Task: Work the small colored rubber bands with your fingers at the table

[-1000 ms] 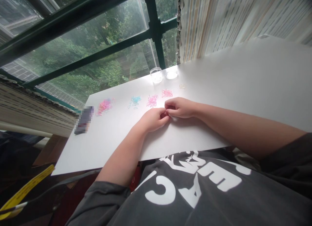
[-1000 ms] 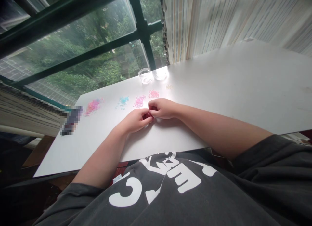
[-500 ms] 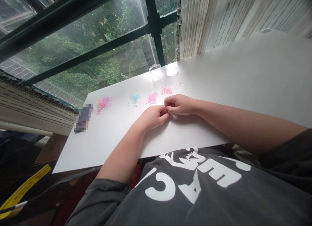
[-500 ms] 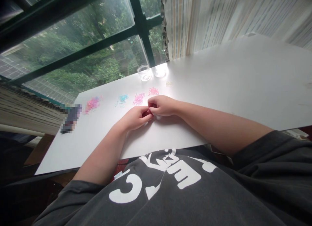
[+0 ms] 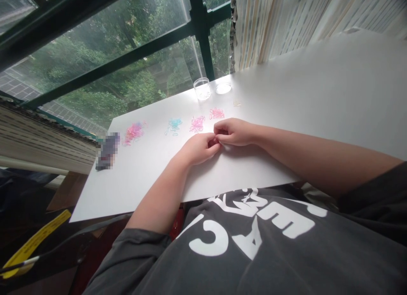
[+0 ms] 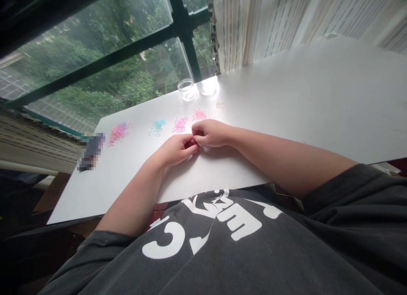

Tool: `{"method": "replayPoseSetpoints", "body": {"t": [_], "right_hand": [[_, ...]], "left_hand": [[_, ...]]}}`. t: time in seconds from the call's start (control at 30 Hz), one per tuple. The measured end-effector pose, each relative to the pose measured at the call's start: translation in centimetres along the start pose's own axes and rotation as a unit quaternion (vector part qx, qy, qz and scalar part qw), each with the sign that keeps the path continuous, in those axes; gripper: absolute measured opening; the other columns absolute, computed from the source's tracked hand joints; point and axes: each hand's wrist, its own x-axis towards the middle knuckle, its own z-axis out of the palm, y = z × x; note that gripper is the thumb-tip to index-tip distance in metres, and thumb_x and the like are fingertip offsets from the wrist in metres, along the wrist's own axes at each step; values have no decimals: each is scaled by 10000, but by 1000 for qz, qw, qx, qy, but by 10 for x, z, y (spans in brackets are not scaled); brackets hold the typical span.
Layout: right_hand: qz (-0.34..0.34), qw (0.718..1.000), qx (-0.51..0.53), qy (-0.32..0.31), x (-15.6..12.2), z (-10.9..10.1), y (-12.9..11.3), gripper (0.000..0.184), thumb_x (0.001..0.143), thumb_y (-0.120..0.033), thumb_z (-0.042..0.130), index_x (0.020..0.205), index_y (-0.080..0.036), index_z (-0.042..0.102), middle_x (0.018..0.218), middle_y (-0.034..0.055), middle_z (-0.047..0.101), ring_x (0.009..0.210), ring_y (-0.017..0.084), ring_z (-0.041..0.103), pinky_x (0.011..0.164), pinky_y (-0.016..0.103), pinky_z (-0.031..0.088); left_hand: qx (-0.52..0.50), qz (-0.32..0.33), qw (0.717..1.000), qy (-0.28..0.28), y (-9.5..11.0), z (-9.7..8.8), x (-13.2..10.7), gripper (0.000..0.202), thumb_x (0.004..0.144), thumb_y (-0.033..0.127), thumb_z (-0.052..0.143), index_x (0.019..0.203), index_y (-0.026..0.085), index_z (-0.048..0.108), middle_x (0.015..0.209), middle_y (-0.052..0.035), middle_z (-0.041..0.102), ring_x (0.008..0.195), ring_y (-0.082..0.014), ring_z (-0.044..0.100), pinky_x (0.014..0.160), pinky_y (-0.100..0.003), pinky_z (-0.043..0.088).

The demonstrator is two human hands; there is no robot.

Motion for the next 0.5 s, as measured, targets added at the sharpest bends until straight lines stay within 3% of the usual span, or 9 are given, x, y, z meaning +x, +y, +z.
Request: {"method": "replayPoseSetpoints", "body": {"t": [0.5], "right_hand": [[-3,1000,0,2,-1,-1,-1,65,709,-222,497,700,-171,536,646,-9,522,605,112,409,571,244,264]], "left_hand": [[7,-5,1000,0,2,0,0,192,800,331,478,718,177,558,664,-14,594,596,-131,493,558,-256,337]]}}
